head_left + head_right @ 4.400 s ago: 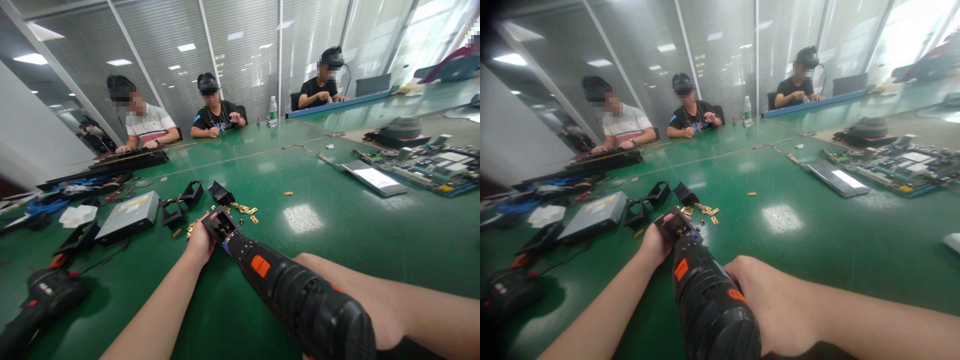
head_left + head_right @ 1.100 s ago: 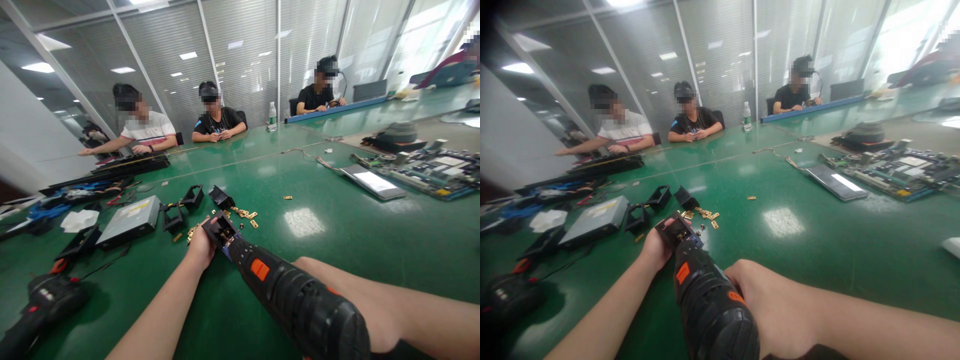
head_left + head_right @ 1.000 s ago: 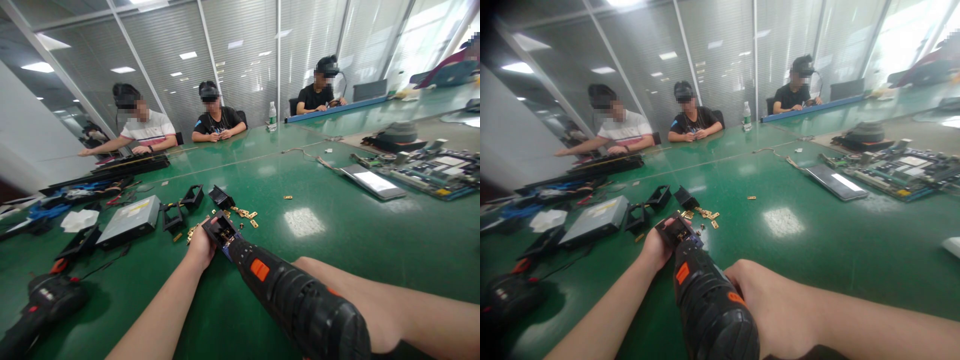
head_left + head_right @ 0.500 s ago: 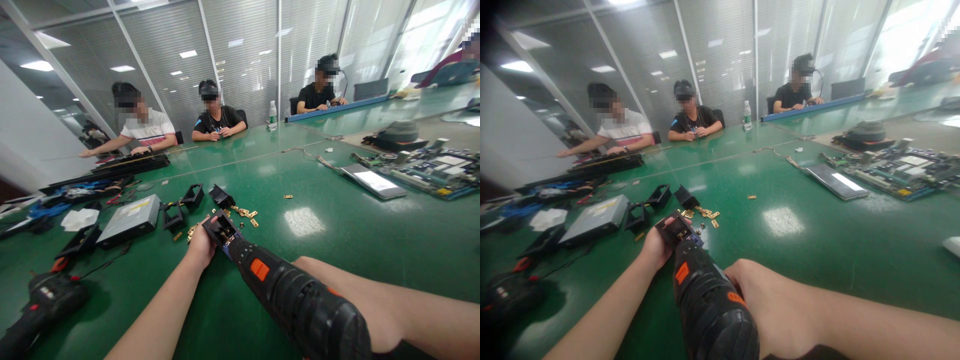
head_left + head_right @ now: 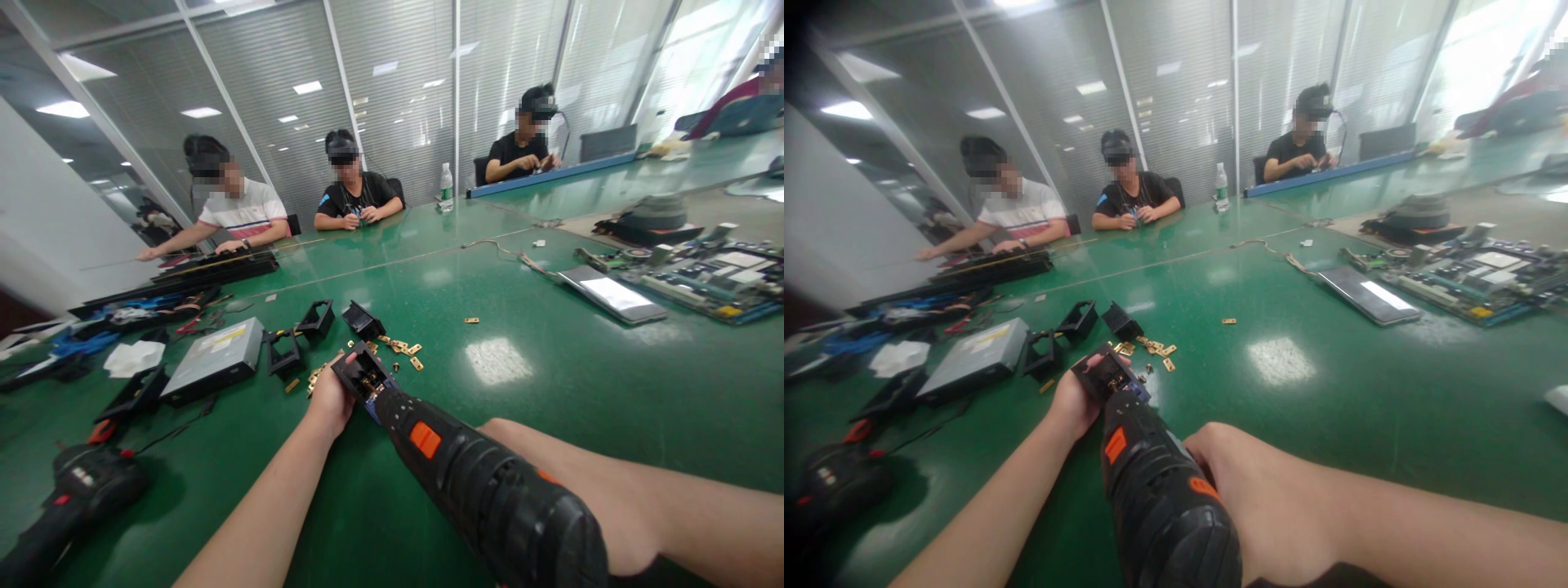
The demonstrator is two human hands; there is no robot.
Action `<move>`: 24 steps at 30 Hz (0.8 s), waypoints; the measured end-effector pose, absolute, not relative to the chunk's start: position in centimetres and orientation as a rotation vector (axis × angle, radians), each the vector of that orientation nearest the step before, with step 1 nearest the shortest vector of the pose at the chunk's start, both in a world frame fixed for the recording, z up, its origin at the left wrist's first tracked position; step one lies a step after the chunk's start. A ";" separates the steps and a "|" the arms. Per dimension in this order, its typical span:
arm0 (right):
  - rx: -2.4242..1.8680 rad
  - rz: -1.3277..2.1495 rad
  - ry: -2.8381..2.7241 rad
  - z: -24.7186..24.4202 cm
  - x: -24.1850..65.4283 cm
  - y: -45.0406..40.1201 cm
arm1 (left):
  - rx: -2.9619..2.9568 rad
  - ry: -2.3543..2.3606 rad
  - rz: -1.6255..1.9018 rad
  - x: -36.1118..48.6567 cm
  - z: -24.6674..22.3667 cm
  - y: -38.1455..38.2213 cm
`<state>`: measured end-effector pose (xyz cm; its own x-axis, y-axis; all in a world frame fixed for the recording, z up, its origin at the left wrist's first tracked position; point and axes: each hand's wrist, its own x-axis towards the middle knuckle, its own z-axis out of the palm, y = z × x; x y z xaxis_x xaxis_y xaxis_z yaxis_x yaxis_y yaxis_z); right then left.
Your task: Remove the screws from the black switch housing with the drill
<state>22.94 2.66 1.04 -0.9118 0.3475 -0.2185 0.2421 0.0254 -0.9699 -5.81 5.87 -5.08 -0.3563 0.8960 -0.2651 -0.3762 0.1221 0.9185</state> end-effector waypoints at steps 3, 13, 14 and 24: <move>-0.627 2.014 -2.220 0.7 22.9 2.6 | 0.573 1.320 1.481 -5.8 -5.0 5.9; -0.603 1.993 -2.239 0.1 22.9 2.5 | 0.607 1.315 1.494 -5.8 -5.1 5.9; -0.602 1.994 -2.240 0.1 22.9 2.5 | 0.609 1.312 1.493 -5.9 -5.1 5.9; -0.555 2.038 -2.166 0.1 22.8 2.6 | 0.594 1.314 1.492 -6.0 -5.3 5.8</move>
<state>22.84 2.64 0.14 -0.9260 0.3404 -0.1633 0.1837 0.0283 -0.9826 -6.03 5.83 -5.30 -0.3612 0.8986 -0.2490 -0.3608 0.1116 0.9259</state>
